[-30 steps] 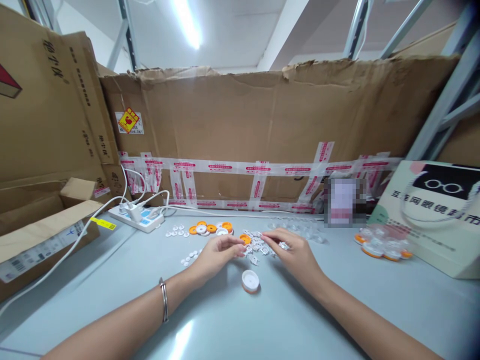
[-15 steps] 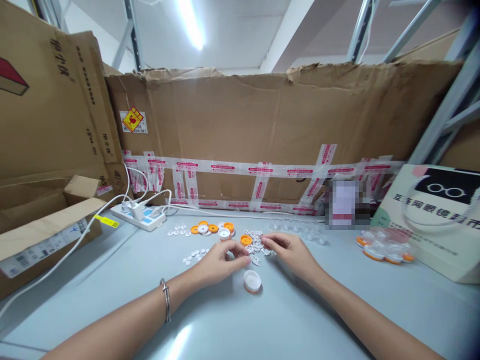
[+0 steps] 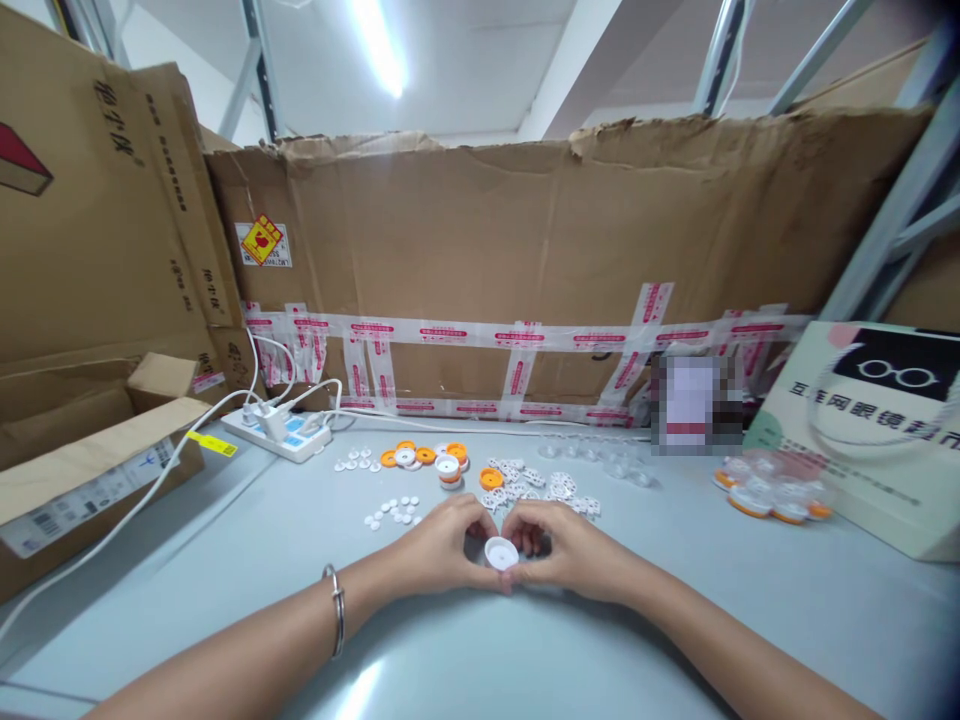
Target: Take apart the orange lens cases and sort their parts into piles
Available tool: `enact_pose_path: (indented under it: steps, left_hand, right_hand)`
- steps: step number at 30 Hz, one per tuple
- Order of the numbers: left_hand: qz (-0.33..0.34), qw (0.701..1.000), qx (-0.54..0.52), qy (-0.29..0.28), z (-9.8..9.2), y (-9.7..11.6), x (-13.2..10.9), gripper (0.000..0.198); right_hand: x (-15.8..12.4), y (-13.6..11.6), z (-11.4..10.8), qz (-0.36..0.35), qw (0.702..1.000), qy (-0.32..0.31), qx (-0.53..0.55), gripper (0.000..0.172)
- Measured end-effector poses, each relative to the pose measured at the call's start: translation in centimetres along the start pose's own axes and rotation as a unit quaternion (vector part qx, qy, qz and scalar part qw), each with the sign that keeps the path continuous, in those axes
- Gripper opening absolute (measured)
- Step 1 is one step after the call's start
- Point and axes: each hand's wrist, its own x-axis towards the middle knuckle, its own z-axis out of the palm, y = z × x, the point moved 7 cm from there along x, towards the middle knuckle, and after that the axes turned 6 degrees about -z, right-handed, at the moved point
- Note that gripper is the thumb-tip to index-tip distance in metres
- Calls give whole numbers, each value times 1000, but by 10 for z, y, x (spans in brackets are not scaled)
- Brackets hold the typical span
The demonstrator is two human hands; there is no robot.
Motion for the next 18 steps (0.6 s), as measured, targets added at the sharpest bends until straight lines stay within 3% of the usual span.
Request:
enact_pose_path:
  steps: [5,12,16,18]
  left_hand:
    - [-21,1000,-11,1,1,-4,1,32]
    - [-19,1000,5,-20,2,-1,-1,28]
    - [0,998,-40,51,-13,4,-2,47]
    - [52,994,-46,90,-20,13,-4,38]
  right_hand:
    - [0,-2,2,-3,1000,15,-12,9]
    - [0,-1,-7,9,998,58,38,16]
    - [-1,1,-19,7,995,93,36,14]
    - [-2,2,-21,8,994,104,39,14]
